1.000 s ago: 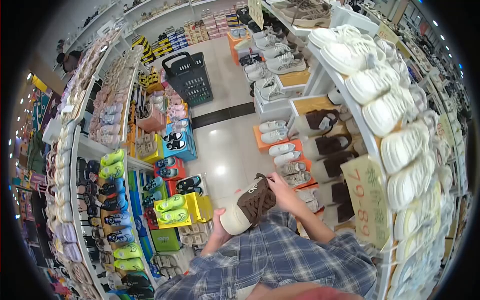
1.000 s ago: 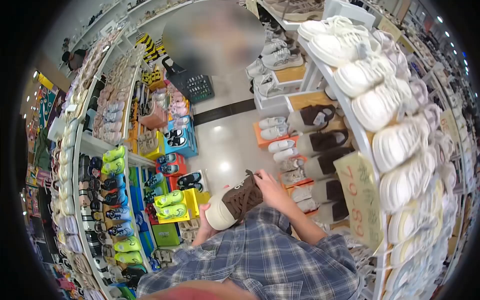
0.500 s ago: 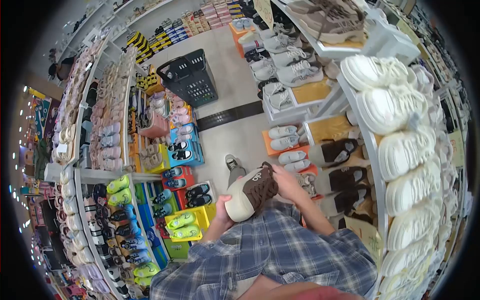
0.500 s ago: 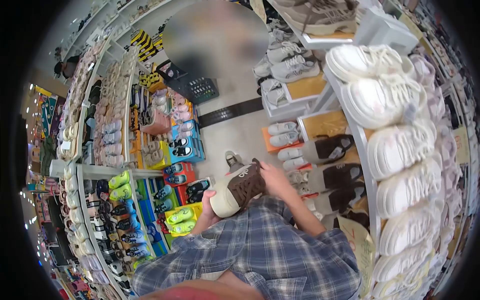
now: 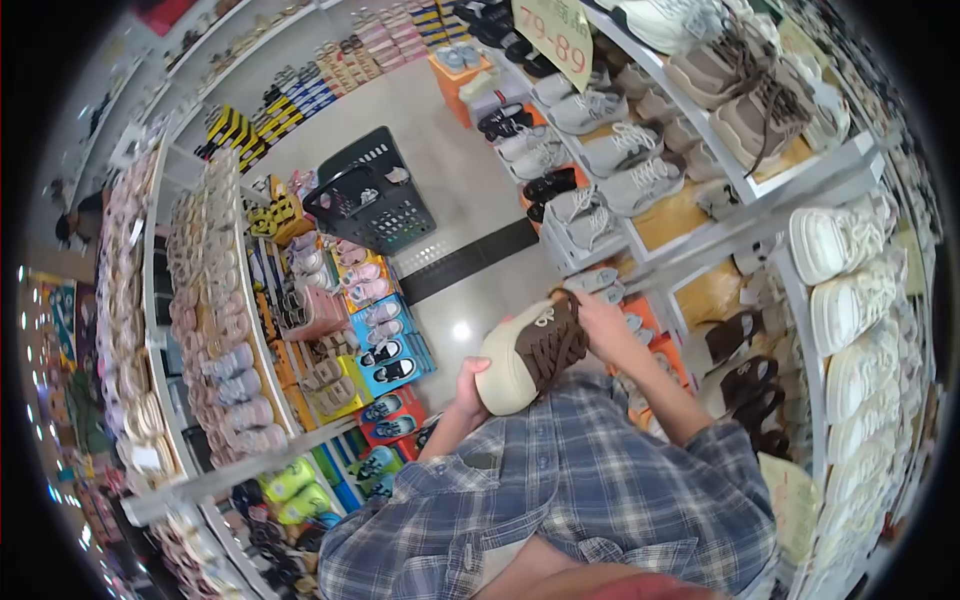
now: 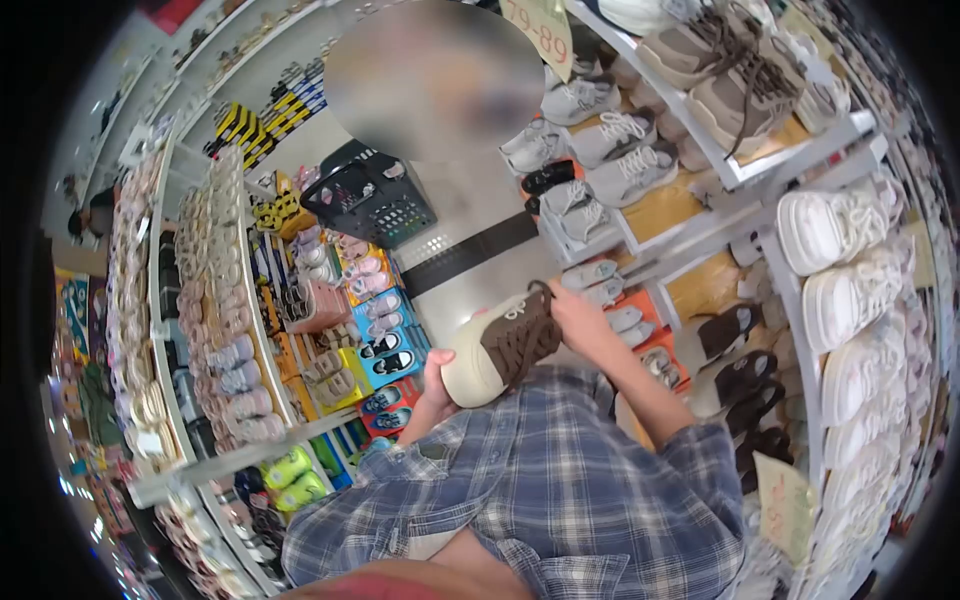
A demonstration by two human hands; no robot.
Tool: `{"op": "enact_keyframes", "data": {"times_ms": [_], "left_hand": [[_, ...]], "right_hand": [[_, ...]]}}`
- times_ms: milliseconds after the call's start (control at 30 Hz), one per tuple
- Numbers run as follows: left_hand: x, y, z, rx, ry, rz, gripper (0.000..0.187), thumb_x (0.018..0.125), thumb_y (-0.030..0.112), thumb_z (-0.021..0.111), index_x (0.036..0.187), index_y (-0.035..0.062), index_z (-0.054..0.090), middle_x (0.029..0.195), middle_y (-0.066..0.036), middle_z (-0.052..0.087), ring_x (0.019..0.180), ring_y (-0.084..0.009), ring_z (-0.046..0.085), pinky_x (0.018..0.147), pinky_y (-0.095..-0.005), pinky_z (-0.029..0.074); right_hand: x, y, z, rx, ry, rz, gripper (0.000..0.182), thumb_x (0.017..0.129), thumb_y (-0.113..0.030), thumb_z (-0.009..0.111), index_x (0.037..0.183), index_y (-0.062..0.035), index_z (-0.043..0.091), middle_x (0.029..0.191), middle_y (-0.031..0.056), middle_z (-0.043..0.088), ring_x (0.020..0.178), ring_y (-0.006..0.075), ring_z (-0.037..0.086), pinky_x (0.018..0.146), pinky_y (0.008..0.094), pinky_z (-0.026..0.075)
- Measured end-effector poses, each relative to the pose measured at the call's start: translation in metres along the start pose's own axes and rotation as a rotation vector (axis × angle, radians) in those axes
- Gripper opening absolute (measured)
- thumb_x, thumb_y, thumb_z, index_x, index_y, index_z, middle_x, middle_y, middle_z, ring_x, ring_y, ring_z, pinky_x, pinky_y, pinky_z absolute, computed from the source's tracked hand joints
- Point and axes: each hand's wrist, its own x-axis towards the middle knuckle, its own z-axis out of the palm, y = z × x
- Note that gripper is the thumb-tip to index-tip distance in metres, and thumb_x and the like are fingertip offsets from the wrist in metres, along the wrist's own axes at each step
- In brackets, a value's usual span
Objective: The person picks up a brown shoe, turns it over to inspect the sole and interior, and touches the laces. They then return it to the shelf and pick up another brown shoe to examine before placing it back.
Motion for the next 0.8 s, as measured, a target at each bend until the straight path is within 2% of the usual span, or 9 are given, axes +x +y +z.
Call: {"op": "enact_keyframes", "data": {"times_ms": [33, 67, 200, 333, 433, 533, 600, 767, 800], "left_hand": [[0.002, 0.008, -0.006, 0.013, -0.008, 0.007, 0.086, 0.072, 0.038, 0.05, 0.147, 0.0089, 0.02, 0.144, -0.016, 0.035, 0.126, -0.0299, 0.042, 0.103, -0.0401, 0.037], [0.005, 0.013, -0.023, 0.068, 0.034, -0.079, 0.087, 0.072, 0.04, 0.051, 0.147, 0.0084, 0.02, 0.143, -0.016, 0.035, 0.125, -0.03, 0.043, 0.102, -0.0405, 0.039], [0.03, 0.045, -0.005, 0.028, -0.054, -0.086, 0.089, 0.071, 0.042, 0.052, 0.147, 0.0074, 0.02, 0.142, -0.018, 0.036, 0.123, -0.0324, 0.045, 0.1, -0.0409, 0.04], [0.061, 0.054, 0.002, 0.017, -0.123, -0.171, 0.091, 0.071, 0.043, 0.053, 0.147, 0.0075, 0.019, 0.143, -0.018, 0.034, 0.122, -0.0342, 0.045, 0.094, -0.0486, 0.043], [0.085, 0.058, 0.014, 0.03, -0.179, -0.226, 0.092, 0.07, 0.044, 0.053, 0.147, 0.0077, 0.018, 0.143, -0.019, 0.033, 0.121, -0.0354, 0.045, 0.091, -0.0528, 0.045], [0.112, 0.059, 0.044, 0.066, -0.262, -0.314, 0.093, 0.07, 0.046, 0.053, 0.147, 0.0081, 0.018, 0.143, -0.019, 0.032, 0.12, -0.0364, 0.045, 0.088, -0.0541, 0.046], [0.126, 0.054, 0.067, 0.085, -0.31, -0.401, 0.094, 0.069, 0.047, 0.053, 0.147, 0.0084, 0.017, 0.143, -0.019, 0.031, 0.12, -0.0371, 0.045, 0.086, -0.055, 0.047], [0.16, 0.027, 0.102, 0.168, -0.324, -0.409, 0.096, 0.069, 0.051, 0.053, 0.145, 0.0015, 0.021, 0.144, -0.021, 0.031, 0.126, -0.0323, 0.041, 0.102, -0.0442, 0.036], [0.166, 0.021, 0.106, 0.185, -0.315, -0.392, 0.096, 0.069, 0.052, 0.053, 0.145, 0.0, 0.022, 0.145, -0.021, 0.031, 0.127, -0.0312, 0.04, 0.105, -0.0416, 0.033]], "right_hand": [[0.008, -0.004, 0.0, -0.021, -0.007, 0.011, 0.028, 0.075, 0.0, 0.052, 0.103, 0.0011, 0.054, 0.108, 0.0165, 0.051, 0.082, 0.0375, 0.059, 0.068, 0.0453, 0.05], [0.016, -0.007, -0.002, -0.025, -0.003, 0.021, 0.027, 0.075, 0.0, 0.052, 0.102, 0.0013, 0.055, 0.108, 0.0167, 0.051, 0.082, 0.0375, 0.059, 0.068, 0.0453, 0.05], [0.026, -0.003, -0.006, -0.07, 0.016, 0.094, 0.021, 0.074, 0.002, 0.052, 0.094, 0.0025, 0.056, 0.107, 0.0175, 0.051, 0.082, 0.038, 0.059, 0.069, 0.0455, 0.05], [0.027, -0.002, -0.039, 0.048, 0.005, 0.18, 0.016, 0.073, 0.002, 0.052, 0.087, 0.0053, 0.056, 0.109, 0.0182, 0.05, 0.083, 0.0385, 0.059, 0.07, 0.0456, 0.05], [0.012, 0.027, -0.037, 0.075, 0.222, 0.157, 0.014, 0.072, 0.003, 0.052, 0.085, 0.0064, 0.057, 0.109, 0.0189, 0.05, 0.084, 0.0386, 0.059, 0.071, 0.0453, 0.05], [-0.006, 0.037, -0.054, 0.011, 0.214, 0.326, 0.012, 0.071, 0.003, 0.052, 0.082, 0.0068, 0.057, 0.107, 0.0198, 0.052, 0.086, 0.0385, 0.059, 0.072, 0.0445, 0.05], [-0.02, 0.046, -0.064, 0.023, 0.345, 0.324, 0.01, 0.069, 0.003, 0.053, 0.079, 0.0068, 0.057, 0.105, 0.0198, 0.053, 0.084, 0.0384, 0.059, 0.071, 0.0446, 0.05], [-0.058, 0.079, -0.078, 0.055, 0.519, 0.383, 0.011, 0.071, -0.003, 0.061, 0.08, 0.0029, 0.059, 0.108, 0.0191, 0.056, 0.085, 0.0379, 0.06, 0.07, 0.0433, 0.05], [-0.068, 0.084, -0.081, 0.11, 0.59, 0.391, 0.013, 0.077, -0.01, 0.063, 0.083, 0.0004, 0.061, 0.114, 0.0188, 0.056, 0.092, 0.0358, 0.06, 0.074, 0.0403, 0.051]]}}
